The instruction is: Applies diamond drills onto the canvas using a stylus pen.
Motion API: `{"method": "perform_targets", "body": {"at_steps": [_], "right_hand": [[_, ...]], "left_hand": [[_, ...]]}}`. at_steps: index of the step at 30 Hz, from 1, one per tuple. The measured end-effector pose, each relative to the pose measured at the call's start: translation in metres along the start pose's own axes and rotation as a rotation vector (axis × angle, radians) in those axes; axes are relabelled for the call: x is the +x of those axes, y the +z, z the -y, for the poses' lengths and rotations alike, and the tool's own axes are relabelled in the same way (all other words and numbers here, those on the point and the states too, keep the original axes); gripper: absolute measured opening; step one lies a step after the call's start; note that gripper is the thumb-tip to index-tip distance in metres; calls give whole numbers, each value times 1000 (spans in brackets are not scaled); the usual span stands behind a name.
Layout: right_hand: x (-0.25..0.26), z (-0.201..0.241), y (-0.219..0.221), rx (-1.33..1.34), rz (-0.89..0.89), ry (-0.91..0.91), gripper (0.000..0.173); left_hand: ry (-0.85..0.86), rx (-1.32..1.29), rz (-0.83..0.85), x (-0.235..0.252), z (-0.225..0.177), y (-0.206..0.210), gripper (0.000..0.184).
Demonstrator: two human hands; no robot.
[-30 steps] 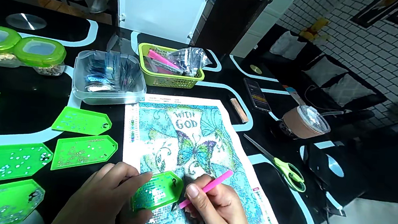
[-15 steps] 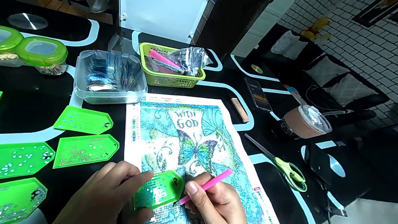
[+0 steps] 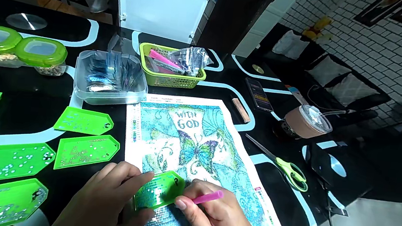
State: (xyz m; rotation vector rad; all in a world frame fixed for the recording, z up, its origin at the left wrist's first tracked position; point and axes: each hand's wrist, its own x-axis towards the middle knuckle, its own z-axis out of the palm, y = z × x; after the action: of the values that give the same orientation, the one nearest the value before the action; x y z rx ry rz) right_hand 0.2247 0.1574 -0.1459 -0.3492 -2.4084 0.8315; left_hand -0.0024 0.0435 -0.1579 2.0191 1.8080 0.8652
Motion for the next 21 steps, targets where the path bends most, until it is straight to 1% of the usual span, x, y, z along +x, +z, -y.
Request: {"method": "perform_targets", "body": {"at_steps": [2, 3, 6, 8, 15, 21], "right_hand": [[6, 0, -6, 54, 40, 16, 30], [9, -2, -7, 106, 21, 35, 31], [19, -6, -1, 235, -119, 100, 29], [24, -7, 4, 232, -141, 115, 28], [27, -8, 18, 207, -74, 62, 28], [28, -7, 21, 201, -91, 49, 27]], "left_hand": [[-8, -7, -2, 0, 0, 0, 48], [-12, -11, 1, -1, 0, 0, 48], [-16, -14, -6, -1, -1, 0, 49], [-15, -8, -14, -1, -1, 1, 49], [-9, 9, -31, -1, -2, 4, 46], [17, 25, -79, -1, 0, 8, 45]]}}
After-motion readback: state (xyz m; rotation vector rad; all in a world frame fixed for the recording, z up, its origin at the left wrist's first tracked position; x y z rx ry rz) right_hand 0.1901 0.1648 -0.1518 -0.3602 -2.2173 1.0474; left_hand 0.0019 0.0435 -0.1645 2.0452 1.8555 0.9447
